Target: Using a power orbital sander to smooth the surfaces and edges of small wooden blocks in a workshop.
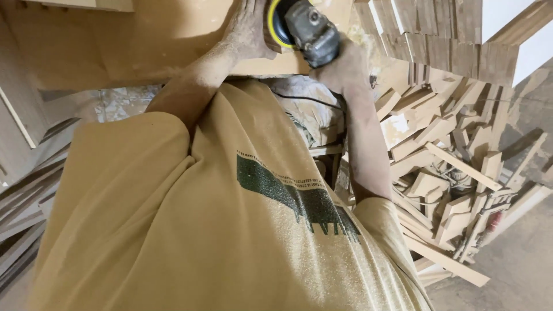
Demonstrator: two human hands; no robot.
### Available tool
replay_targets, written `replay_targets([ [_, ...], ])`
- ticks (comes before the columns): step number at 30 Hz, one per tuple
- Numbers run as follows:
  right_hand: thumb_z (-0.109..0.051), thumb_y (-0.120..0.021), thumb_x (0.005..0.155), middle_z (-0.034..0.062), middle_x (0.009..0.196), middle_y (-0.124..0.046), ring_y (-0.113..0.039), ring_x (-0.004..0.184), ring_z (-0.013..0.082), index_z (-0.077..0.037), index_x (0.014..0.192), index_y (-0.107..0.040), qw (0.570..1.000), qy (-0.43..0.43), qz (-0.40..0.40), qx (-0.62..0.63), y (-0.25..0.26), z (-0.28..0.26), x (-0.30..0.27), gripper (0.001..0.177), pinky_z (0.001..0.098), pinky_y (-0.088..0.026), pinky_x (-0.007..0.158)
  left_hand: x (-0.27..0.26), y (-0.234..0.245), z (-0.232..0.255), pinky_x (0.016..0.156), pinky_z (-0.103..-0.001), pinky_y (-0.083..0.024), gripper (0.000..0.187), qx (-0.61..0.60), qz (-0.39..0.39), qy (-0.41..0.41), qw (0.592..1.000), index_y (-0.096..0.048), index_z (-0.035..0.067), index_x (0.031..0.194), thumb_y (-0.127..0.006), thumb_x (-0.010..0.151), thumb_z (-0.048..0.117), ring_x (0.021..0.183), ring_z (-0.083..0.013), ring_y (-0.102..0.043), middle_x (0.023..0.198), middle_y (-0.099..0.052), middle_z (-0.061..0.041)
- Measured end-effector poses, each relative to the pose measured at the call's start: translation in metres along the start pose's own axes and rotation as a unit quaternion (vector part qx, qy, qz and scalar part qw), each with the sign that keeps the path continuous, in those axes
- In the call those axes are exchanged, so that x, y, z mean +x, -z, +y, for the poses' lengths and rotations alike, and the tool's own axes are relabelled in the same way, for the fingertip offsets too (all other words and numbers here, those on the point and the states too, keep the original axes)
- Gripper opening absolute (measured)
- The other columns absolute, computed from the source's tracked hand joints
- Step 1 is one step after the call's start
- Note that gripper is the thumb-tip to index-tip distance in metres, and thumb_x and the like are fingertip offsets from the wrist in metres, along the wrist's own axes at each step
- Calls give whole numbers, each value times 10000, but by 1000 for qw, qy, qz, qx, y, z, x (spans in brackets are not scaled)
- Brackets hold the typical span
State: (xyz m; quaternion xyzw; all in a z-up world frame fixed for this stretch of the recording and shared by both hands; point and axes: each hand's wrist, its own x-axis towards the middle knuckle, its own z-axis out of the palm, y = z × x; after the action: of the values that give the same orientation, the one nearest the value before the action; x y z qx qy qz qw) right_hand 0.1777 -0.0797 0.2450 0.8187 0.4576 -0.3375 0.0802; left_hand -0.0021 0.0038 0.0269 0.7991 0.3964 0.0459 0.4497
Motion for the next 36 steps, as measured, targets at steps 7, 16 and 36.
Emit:
replay_targets([
  [7,-168,-842,683,-10,968,-791,-732,838,123,-120,1097,-733,995,21,93,14,25,63,38,431,281,-627,757,-7,19,11,1338,-489,-148,1419,-33,-28,4,999,-101,6,1638,-1000,610,392,1602,-436,-117,1711,-154,-255],
  [16,-121,-919,732,52,1311,-748,-744,1178,256,-157,1452,-573,999,-31,6,-32,18,-29,18,799,387,-628,974,-5,19,11,1372,-440,-41,1472,6,-84,38,996,32,-65,1662,-920,689,495,1650,-404,18,1761,37,-271],
  [36,-43,-833,711,147,1200,-737,-746,1019,279,-52,1341,-599,996,-51,39,66,12,51,-4,672,360,-622,846,5,-5,-9,1366,-468,-114,1452,9,-34,5,999,11,-8,1658,-976,711,479,1642,-396,-39,1763,-61,-227],
])
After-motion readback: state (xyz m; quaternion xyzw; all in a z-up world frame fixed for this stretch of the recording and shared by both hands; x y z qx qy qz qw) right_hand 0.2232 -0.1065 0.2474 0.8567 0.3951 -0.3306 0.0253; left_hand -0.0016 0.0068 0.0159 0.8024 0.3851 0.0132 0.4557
